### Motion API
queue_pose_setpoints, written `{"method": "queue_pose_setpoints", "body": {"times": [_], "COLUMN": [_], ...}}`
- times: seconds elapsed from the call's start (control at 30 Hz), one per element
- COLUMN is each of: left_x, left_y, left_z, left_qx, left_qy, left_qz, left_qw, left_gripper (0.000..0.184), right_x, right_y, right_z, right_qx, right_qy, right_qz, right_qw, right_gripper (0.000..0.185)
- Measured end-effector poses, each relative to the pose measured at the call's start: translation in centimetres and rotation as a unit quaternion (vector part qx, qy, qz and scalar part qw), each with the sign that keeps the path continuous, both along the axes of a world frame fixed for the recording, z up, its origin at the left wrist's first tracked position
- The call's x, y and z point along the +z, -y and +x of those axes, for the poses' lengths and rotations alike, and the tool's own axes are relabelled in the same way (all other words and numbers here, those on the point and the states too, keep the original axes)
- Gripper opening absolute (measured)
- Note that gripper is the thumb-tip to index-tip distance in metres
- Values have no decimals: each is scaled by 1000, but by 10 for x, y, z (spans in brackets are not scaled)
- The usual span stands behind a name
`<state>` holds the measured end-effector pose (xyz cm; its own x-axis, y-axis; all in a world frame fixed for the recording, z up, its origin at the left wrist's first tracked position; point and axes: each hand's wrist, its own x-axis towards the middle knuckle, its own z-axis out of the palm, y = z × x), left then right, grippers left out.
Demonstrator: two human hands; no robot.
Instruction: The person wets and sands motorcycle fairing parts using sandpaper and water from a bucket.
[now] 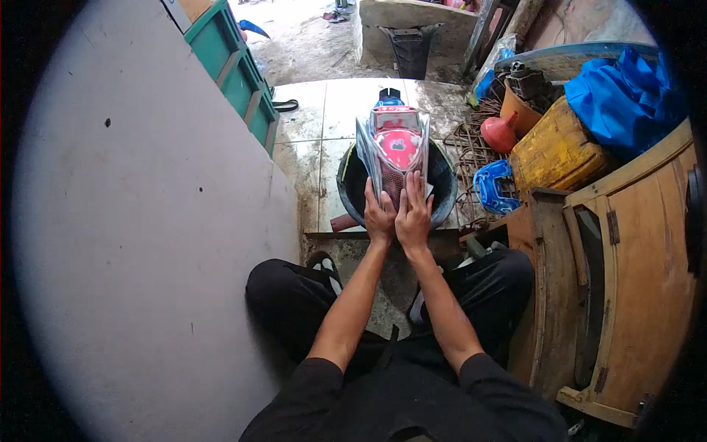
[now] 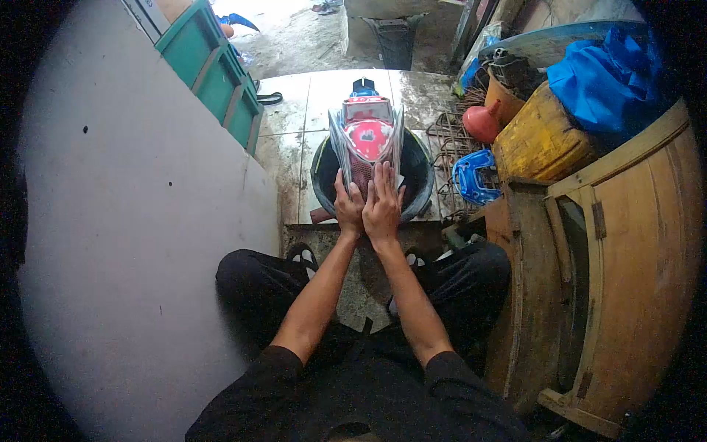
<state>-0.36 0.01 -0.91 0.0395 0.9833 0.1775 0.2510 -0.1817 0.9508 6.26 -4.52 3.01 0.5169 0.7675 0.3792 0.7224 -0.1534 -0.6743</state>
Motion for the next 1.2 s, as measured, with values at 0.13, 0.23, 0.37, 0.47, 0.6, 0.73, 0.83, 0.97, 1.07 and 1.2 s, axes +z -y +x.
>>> {"method": "queue_pose_setpoints", "body": {"times": [0.13,0.23,0.37,0.47,0.6,0.73,0.83,0.97,1.07,1.2], "left_x": [3,8,8,7,-4,-3,9,14,13,9], "left_y": [0,3,3,1,-1,-2,3,4,5,6], "left_z": [0,1,2,0,1,1,1,1,0,0], "left_qx": [16,14,17,18,12,21,27,22,16,20], "left_qy": [-9,-8,-11,-6,-10,-18,-17,-11,-8,-16], "left_qz": [36,13,11,20,25,45,51,27,8,25], "left_qw": [999,1000,1000,1000,1000,999,998,999,1000,999], "left_gripper": [56,55,55,55,55,54,54,55,56,56], "right_x": [-1,10,14,12,-4,-4,7,36,23,8], "right_y": [-20,-48,-52,-27,16,2,-47,-86,-75,-42], "right_z": [14,33,35,17,-9,-6,31,65,56,31], "right_qx": [4,7,17,37,43,37,47,67,78,79], "right_qy": [-6,3,2,-22,-18,-15,-41,-1,-15,-38], "right_qz": [37,25,32,52,46,44,25,-92,-35,19], "right_qw": [999,1000,999,998,998,998,998,993,996,996], "right_gripper": [47,47,48,47,49,49,50,50,49,46]}}
